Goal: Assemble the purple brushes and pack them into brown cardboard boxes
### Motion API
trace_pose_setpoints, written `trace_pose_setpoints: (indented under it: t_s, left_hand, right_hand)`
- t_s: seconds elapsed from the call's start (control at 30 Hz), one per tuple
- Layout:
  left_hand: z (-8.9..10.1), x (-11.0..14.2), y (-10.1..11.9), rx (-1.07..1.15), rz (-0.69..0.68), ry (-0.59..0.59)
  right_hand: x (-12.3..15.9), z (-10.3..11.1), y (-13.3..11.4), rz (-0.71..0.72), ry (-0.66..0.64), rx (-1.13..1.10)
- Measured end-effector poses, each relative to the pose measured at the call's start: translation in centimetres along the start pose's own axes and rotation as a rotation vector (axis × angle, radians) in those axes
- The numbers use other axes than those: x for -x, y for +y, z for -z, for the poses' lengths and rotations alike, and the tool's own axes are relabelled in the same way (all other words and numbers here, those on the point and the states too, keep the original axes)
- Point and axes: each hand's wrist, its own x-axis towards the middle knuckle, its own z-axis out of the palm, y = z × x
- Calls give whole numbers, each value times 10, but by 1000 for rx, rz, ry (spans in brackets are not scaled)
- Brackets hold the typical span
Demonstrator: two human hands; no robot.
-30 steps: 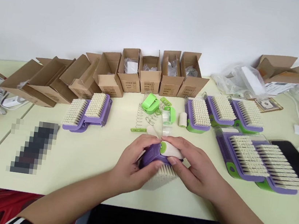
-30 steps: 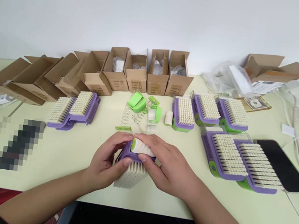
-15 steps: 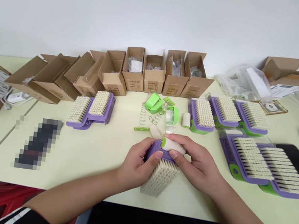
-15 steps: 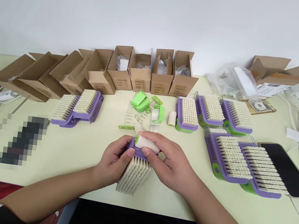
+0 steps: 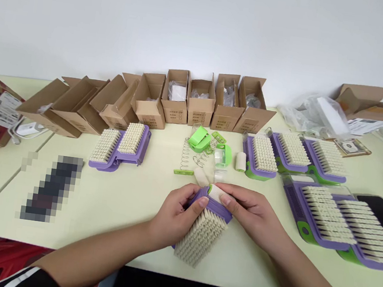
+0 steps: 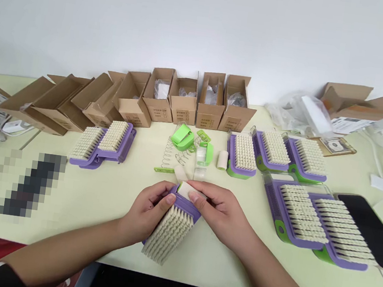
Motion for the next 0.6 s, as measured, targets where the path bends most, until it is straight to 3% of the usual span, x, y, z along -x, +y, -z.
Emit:
trace_pose_setpoints:
  t_s: [0.43, 0.6]
  left_hand:
    - [0, 4, 11, -145, -51, -29]
    - [-2, -3, 8, 132, 96, -22]
  right_hand:
    - [7, -8, -2, 21, 65, -5]
    - [4, -6, 9, 52, 107, -32]
